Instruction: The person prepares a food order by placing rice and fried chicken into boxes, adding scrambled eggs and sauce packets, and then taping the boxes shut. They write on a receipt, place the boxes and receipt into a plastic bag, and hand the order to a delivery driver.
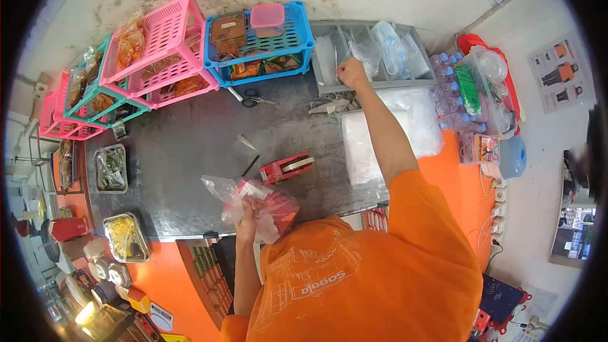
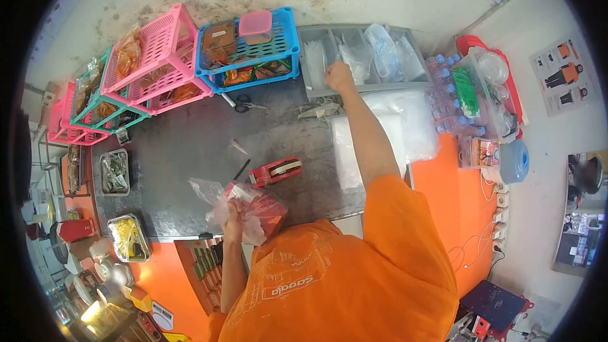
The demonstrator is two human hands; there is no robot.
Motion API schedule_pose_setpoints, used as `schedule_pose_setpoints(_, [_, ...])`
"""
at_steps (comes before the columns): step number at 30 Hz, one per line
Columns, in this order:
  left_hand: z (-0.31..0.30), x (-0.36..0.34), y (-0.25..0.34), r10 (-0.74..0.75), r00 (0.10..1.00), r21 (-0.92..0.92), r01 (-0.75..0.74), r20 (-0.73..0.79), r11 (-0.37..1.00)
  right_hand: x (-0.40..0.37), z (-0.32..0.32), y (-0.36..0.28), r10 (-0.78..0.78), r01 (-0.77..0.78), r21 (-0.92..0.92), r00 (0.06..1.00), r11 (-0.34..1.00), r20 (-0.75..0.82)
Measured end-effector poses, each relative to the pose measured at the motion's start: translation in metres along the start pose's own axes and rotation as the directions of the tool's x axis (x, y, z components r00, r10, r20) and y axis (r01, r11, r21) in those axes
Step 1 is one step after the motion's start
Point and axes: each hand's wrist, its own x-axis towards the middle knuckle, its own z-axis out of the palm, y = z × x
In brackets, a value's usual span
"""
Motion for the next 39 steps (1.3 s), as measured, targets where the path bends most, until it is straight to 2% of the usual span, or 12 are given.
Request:
schedule_pose_setpoints(2, [0.001,-0.001,0.001,-0.026,1.0,0.061,0.026,-0.01,0.998,-0.009,-0.009,-0.003,0.129,-0.118,0.27,0.991,0.956,-0.024])
schedule_pose_setpoints(9, [0.003,-0.003,0.012,-0.012,0.996,0.086,0.005,0.084,0.996,-0.026,-0.025,-0.021,0.193,-0.179,0.292,0.981,0.939,-0.02])
schedule_pose_setpoints(12, [0.0,-0.003,0.006,-0.08,0.994,0.1,0.073,0.071,0.992,-0.027,-0.014,-0.02,0.254,-0.214,0.488,0.967,0.846,-0.017])
schedule_pose_setpoints(14, [-0.002,-0.001,0.004,-0.035,0.993,0.1,0.023,0.115,0.995,-0.027,-0.023,-0.028,0.386,-0.368,0.703,0.912,0.609,0.143])
schedule_pose_setpoints(18, [-0.004,-0.003,0.001,-0.061,0.995,0.103,0.054,0.074,0.993,-0.014,-0.004,-0.008,0.326,-0.274,0.731,0.942,0.626,0.074])
schedule_pose_setpoints(21, [-0.002,0.002,0.009,-0.021,0.99,0.133,0.003,0.137,0.991,-0.043,-0.031,-0.03,0.368,-0.286,0.862,0.921,0.418,0.127])
schedule_pose_setpoints(23, [-0.005,0.005,0.005,-0.048,0.991,0.172,0.026,0.122,0.985,-0.101,-0.062,-0.092,0.171,-0.235,0.952,0.964,0.197,0.203])
schedule_pose_setpoints(27, [0.001,0.0,0.011,-0.063,0.995,0.193,0.047,0.078,0.98,-0.247,-0.064,-0.242,-0.331,-0.179,0.837,0.86,0.518,0.389])
schedule_pose_setpoints(29, [0.004,0.0,0.008,-0.021,0.999,0.179,0.015,0.03,0.984,-0.279,-0.031,-0.264,-0.39,-0.092,0.872,0.868,0.481,0.307])
schedule_pose_setpoints(33, [-0.01,0.0,-0.012,-0.13,0.992,0.29,0.126,-0.007,0.949,-0.299,-0.023,-0.267,-0.296,-0.226,0.878,0.881,0.423,0.369])
schedule_pose_setpoints(35, [-0.008,0.001,-0.014,-0.105,0.994,0.195,0.103,0.0,0.975,-0.304,-0.035,-0.267,-0.175,-0.374,0.802,0.85,0.465,0.497])
schedule_pose_setpoints(39, [0.01,-0.007,0.01,-0.02,0.999,0.166,0.025,-0.031,0.986,-0.309,-0.032,-0.265,-0.125,-0.41,0.766,0.839,0.495,0.53])
